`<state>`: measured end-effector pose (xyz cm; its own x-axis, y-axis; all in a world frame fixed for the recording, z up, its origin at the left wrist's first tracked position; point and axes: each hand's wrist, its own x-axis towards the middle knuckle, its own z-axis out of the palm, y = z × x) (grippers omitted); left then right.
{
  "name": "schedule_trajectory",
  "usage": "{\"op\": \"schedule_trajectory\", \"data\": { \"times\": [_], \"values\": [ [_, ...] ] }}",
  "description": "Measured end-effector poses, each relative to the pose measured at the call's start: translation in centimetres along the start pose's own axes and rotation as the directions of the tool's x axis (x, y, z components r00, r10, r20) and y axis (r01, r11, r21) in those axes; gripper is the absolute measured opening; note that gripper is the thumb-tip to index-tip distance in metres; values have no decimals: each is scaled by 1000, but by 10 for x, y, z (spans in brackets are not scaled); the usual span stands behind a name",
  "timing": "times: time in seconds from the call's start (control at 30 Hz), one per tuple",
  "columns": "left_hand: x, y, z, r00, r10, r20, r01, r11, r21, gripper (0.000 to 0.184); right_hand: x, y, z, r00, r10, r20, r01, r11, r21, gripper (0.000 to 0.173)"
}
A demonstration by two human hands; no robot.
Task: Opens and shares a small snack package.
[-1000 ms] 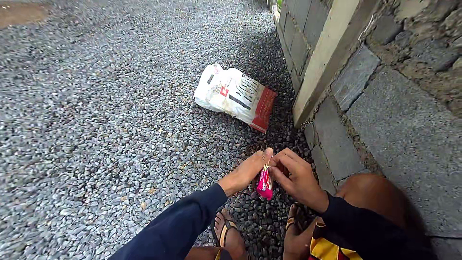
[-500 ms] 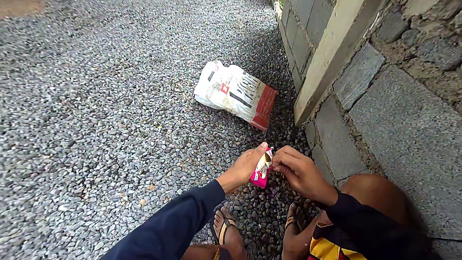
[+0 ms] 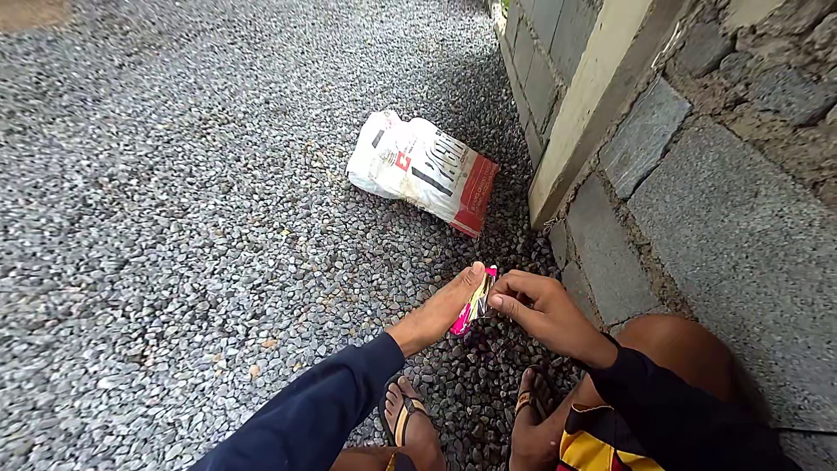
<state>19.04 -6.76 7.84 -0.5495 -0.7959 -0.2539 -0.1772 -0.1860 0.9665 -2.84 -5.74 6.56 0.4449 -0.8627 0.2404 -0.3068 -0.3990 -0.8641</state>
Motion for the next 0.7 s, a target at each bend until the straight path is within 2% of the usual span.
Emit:
{"op": "schedule_trajectory", "data": {
  "times": [0.13,0.23,0.37,0.5,0.7],
  "values": [
    [0,0,5,995,-70,-67,64,993,-95,63,1,-2,0,986,160,39,-163,979,123,28],
    [1,-3,0,998,-37,-55,36,999,-21,60,2,-5,-2,963,252,98,-269,929,254,33],
    [4,-7,-3,1000,26,0,-26,999,21,53,1,-1,4,965,263,17,-259,932,253,27],
    [6,-12,-2,999,42,-6,-43,989,-140,46,0,-2,7,963,266,-45,-249,942,224,22],
    [6,-17,-5,999,18,-36,-26,971,-239,37,2,-5,0,949,313,-35,-279,887,368,29]
  ]
}}
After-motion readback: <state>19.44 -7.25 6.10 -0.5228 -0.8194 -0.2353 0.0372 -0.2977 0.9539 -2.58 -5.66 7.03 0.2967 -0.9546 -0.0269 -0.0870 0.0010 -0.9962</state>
